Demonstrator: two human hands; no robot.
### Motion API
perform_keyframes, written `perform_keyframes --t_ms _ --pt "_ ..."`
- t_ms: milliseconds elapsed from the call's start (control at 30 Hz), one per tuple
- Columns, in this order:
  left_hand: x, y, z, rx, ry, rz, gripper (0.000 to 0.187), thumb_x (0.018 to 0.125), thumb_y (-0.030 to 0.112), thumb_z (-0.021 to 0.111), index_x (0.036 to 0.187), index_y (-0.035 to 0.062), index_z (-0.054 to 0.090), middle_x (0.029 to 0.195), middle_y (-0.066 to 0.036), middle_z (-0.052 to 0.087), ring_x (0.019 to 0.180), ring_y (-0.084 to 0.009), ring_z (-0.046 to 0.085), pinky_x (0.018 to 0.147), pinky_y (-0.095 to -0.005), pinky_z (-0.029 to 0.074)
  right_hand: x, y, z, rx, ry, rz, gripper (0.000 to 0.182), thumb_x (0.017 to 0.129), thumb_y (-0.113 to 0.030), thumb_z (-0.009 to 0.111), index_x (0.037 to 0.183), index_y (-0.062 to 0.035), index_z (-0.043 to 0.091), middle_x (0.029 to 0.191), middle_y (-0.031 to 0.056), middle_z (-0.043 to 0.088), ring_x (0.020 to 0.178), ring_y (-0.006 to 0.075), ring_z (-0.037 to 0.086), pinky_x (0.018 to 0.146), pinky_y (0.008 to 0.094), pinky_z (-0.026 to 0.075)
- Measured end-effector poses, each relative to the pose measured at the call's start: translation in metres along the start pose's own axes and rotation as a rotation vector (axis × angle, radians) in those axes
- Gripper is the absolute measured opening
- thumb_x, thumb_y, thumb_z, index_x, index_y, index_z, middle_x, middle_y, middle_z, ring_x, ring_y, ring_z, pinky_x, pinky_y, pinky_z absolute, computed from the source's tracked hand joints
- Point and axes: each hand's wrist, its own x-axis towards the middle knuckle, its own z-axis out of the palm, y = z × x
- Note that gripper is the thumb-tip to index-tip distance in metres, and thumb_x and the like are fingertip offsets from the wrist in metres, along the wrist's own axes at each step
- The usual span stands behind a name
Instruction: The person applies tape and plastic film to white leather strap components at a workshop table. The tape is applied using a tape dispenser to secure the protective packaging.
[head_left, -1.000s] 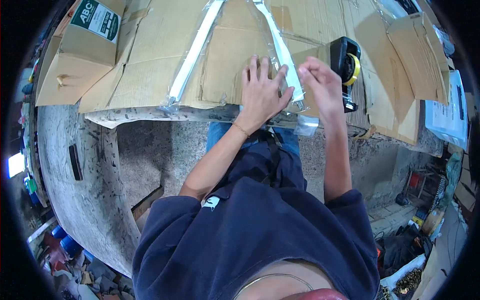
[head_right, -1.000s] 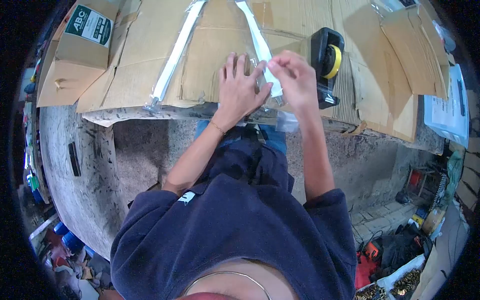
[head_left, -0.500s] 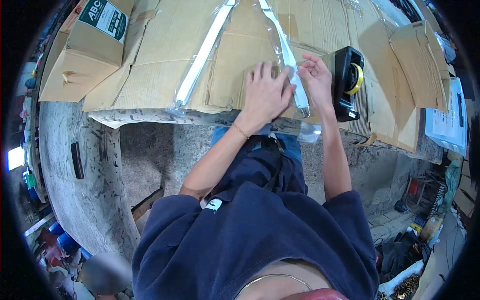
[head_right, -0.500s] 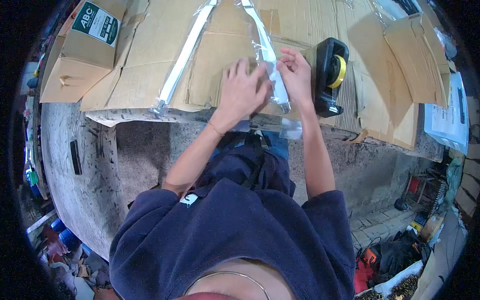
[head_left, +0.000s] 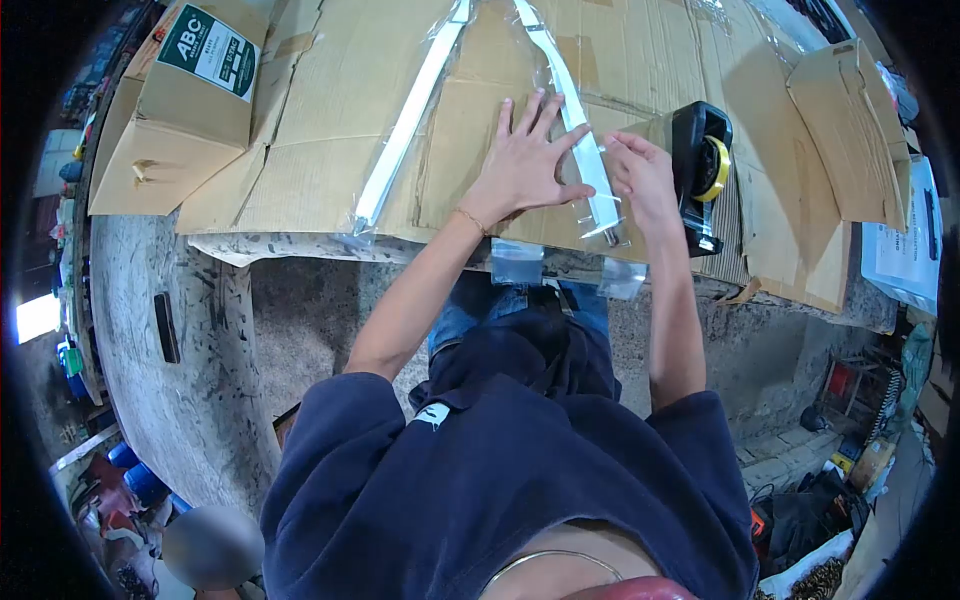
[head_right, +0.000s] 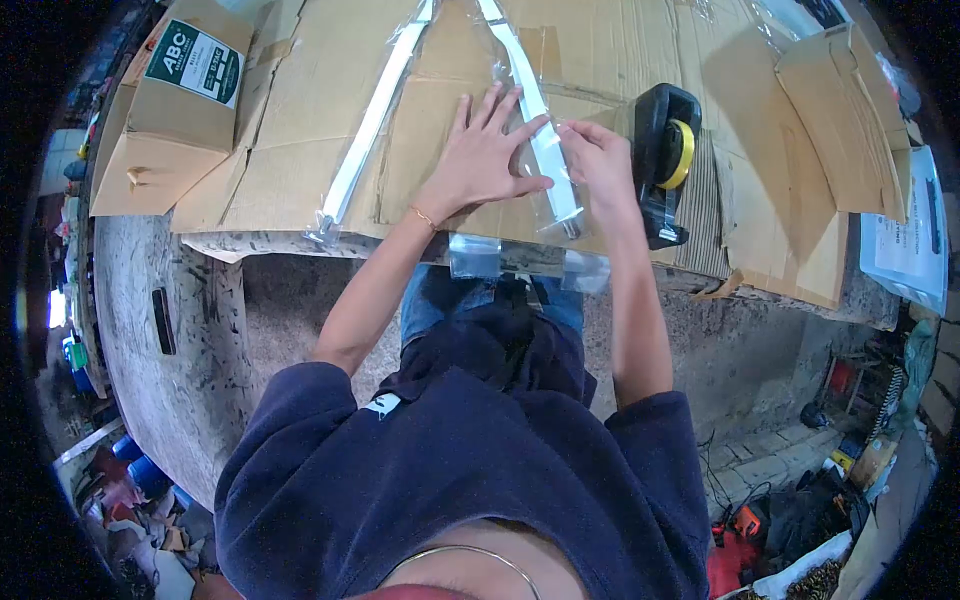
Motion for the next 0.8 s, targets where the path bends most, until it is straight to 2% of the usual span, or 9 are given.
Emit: perform_keyframes --t_ms 67,133,200,233,300,333,433,567,800 --pt "0.001 -0.001 -0.001 0.01 -0.007 0.006 0.085 0.07 0.076 0.054 0.137 0.0243 0.048 0.149 -0.017 0.029 0.14 -0.0376 0.02 0.11 -0.0618 0.011 0.01 -0.002 -0.012 0.082 -0.241 0.213 0.018 0.089 -0.011 0.061 0.098 0.0034 0.063 0.064 -0.0056 0.048 0.046 0.002 0.036 0.042 0.0207 0.027" --pt "0.001 -0.001 -0.002 0.013 -0.012 0.005 0.085 0.07 0.076 0.055 0.137 0.0242 0.048 0.149 -0.018 0.029 0.14 -0.0377 0.02 0.11 -0.0615 0.011 0.01 -0.003 -0.006 0.063 -0.228 0.207 0.018 0.089 -0.014 0.06 0.096 0.002 0.064 0.062 -0.0061 0.045 0.043 0.0019 0.03 0.04 0.0217 0.022" --pt "0.001 -0.001 -0.002 0.016 -0.016 0.001 0.085 0.07 0.075 0.055 0.137 0.024 0.047 0.149 -0.018 0.029 0.14 -0.0379 0.02 0.111 -0.0613 0.011 0.003 -0.011 -0.003 -0.071 -0.114 0.116 0.017 0.089 -0.01 0.06 0.101 0.0022 0.063 0.062 -0.0056 0.047 0.049 0.003 0.042 0.044 0.0199 0.031" --pt "0.002 -0.001 -0.002 0.001 -0.017 -0.003 0.085 0.07 0.075 0.056 0.137 0.0236 0.048 0.149 -0.018 0.03 0.14 -0.0379 0.021 0.11 -0.0614 0.012 -0.002 -0.021 0.004 -0.074 -0.12 0.114 0.017 0.089 -0.01 0.06 0.101 0.0022 0.063 0.062 -0.0056 0.047 0.049 0.003 0.042 0.044 0.0199 0.031" --pt "-0.002 -0.001 -0.001 -0.023 -0.026 -0.018 0.085 0.07 0.074 0.057 0.137 0.0233 0.048 0.149 -0.019 0.03 0.14 -0.0379 0.021 0.11 -0.0616 0.012 -0.018 -0.036 0.015 -0.147 -0.039 -0.245 0.029 0.086 -0.003 0.063 0.114 0.0022 0.056 0.074 -0.0006 0.054 0.069 0.007 0.056 0.059 0.0203 0.045" --pt "-0.002 -0.001 -0.001 -0.021 -0.016 -0.017 0.084 0.069 0.074 0.057 0.136 0.0234 0.049 0.149 -0.019 0.03 0.14 -0.0377 0.021 0.11 -0.0617 0.013 -0.019 -0.032 0.018 -0.152 -0.036 -0.241 0.029 0.086 -0.003 0.063 0.114 0.0022 0.056 0.074 -0.0006 0.054 0.069 0.007 0.056 0.059 0.0203 0.045" --pt "0.002 0.0 -0.001 -0.027 0.015 -0.004 0.083 0.069 0.074 0.058 0.135 0.024 0.05 0.148 -0.018 0.031 0.14 -0.0374 0.022 0.11 -0.062 0.013 -0.01 -0.006 0.019 -0.123 -0.148 -0.38 0.054 0.081 0.007 0.064 0.129 -0.0027 0.042 0.104 0.0069 0.054 0.095 0.0128 0.057 0.081 0.0268 0.052" --pt "0.0 0.0 -0.003 -0.037 0.021 -0.03 0.074 0.072 0.069 0.058 0.133 0.0271 0.052 0.148 -0.017 0.032 0.139 -0.0366 0.023 0.111 -0.0602 0.012 0.004 0.031 0.014 0.227 -0.118 -0.23 0.052 0.081 0.009 0.062 0.128 -0.003 0.044 0.101 0.0062 0.052 0.094 0.0153 0.056 0.084 0.0308 0.051" --pt "0.006 -0.003 0.007 -0.083 0.052 -0.105 0.045 0.086 0.046 0.053 0.128 0.029 0.056 0.145 -0.012 0.037 0.138 -0.0321 0.026 0.113 -0.0549 0.011 0.009 0.042 0.013 0.341 -0.078 -0.269 0.036 0.086 0.002 0.059 0.121 -0.0007 0.05 0.099 0.006 0.054 0.085 0.0118 0.055 0.074 0.027 0.053"
